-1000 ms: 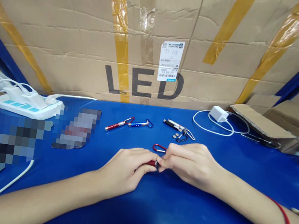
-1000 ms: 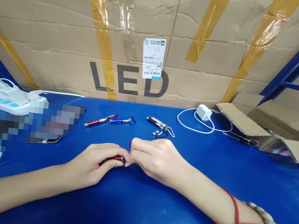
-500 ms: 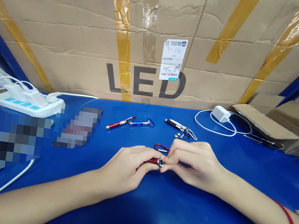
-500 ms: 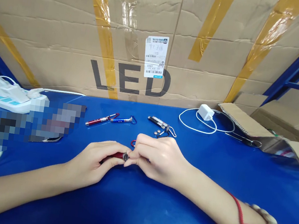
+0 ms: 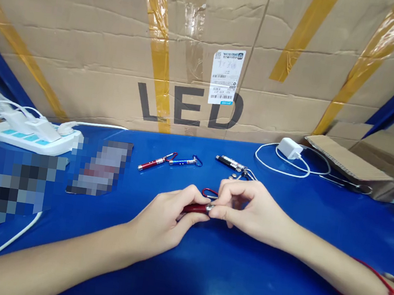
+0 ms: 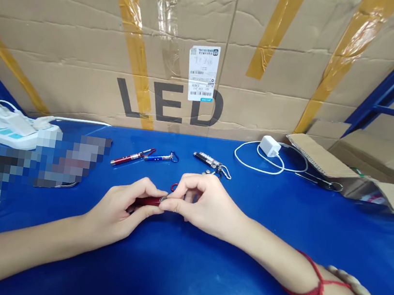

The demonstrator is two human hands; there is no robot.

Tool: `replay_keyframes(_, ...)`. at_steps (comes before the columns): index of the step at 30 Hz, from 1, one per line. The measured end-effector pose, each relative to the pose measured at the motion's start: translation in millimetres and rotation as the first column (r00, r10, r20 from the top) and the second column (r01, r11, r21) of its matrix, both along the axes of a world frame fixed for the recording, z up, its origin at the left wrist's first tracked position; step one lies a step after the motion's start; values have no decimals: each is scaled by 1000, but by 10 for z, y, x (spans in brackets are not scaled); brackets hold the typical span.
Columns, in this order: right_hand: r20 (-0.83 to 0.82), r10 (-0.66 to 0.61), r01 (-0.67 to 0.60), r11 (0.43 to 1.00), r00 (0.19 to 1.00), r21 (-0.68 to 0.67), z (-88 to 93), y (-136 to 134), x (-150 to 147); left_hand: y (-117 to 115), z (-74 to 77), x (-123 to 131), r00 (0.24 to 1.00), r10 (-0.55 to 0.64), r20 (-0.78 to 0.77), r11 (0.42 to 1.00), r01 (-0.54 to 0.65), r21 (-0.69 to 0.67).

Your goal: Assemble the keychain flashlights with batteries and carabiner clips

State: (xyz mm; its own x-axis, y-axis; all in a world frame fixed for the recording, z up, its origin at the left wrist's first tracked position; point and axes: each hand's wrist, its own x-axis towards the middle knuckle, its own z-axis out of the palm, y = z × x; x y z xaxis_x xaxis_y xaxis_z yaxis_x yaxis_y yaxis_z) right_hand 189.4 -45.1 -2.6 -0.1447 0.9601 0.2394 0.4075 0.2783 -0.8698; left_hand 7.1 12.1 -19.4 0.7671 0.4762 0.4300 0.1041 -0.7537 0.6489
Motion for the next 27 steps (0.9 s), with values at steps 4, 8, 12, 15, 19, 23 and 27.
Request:
replay_keyframes(4, -114, 9, -35, 973, 993, -226, 24, 31, 3, -2, 22, 1, 998, -46, 33, 998, 44, 52)
replay_keyframes(8, -93, -26, -1, 961, 995, -278, 23, 44, -4, 15, 39, 16, 999, -33, 41, 990, 28, 135)
replay_keyframes(12, -14, -68, 62, 967, 998, -245, -5, 45, -14, 6, 55, 22, 1000, 4, 19, 993, -6, 121)
replay_keyframes(15, 51, -119, 119, 993, 992, 11, -20, 33, -5, -11, 59, 17, 999, 47, -2, 993, -46, 110)
replay_keyframes(19, 224, -134, -12, 835, 965, 551, 0, 2, 47, -17, 58, 10, 999, 46, 0, 992, -46, 121)
replay_keyframes(23, 411, -229, -151, 689, 883, 709, 24, -16, 121, -11, 62, 1, 999, 36, -37, 994, -32, 106)
replay_keyframes(27, 469, -259, -202, 657, 844, 726, 5, -10, 168, 3, 63, 3, 997, 40, -71, 996, -35, 76)
